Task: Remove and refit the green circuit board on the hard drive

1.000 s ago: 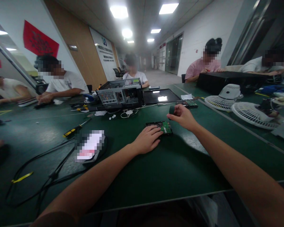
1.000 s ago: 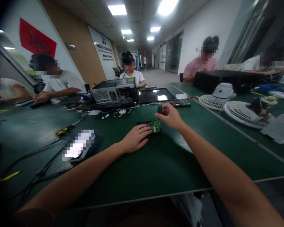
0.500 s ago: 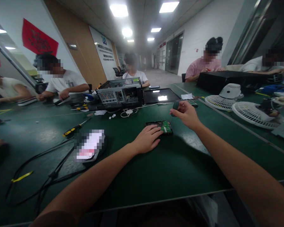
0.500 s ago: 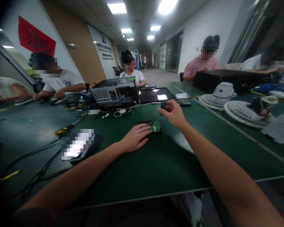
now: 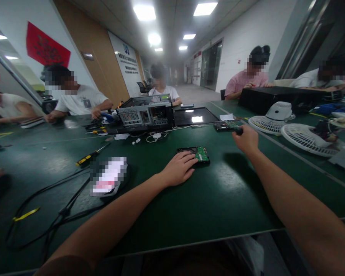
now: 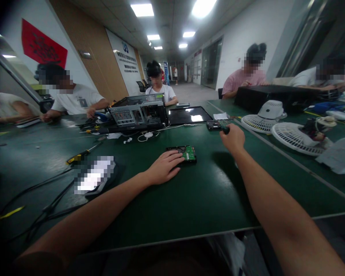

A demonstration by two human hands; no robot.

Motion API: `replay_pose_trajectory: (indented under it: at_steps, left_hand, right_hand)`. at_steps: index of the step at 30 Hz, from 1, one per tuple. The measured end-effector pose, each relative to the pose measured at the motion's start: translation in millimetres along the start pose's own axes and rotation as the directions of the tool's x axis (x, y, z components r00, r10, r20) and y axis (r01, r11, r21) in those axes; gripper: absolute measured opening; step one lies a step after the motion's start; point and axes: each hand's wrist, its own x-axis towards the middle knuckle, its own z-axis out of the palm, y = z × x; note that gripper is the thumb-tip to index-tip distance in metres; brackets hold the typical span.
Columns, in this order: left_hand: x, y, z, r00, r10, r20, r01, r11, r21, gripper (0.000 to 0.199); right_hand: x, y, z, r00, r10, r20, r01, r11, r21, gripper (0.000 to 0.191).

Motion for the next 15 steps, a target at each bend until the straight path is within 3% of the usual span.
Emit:
replay_pose_trajectory:
  at_steps: [4, 6, 10, 15]
  left_hand:
    - [-0.3, -0.1, 0.4, 1.0, -0.005, 0.006, 0.004, 1.0, 0.004, 0.048]
    - [-0.6, -0.4, 0.9, 1.0, -0.007, 0.009, 0.007, 1.0, -0.001, 0.048]
    - [-0.9, 0.4, 0.5, 1.0, -0.018, 0.004, 0.018, 1.0, -0.015, 0.048]
    - [0.0, 3.2, -1.4, 1.0, -0.029, -0.011, 0.029, 0.999, -0.025, 0.046]
  right_hand:
    - [4.4, 42.3, 4.9, 0.971, 0.236, 0.036, -0.224, 0.953, -0.204, 0.041]
    - [4.0, 57.8, 9.6, 0.957, 0.266, 0.116, -0.226, 0.935, -0.275, 0.039]
    - [2.2, 68.8, 20.8, 0.954, 0.138, 0.265, -0.041, 0.939, -0.341, 0.039]
    - [7.6, 60.6, 31.8, 0.938, -0.033, 0.345, 0.159, 0.925, -0.344, 0.043]
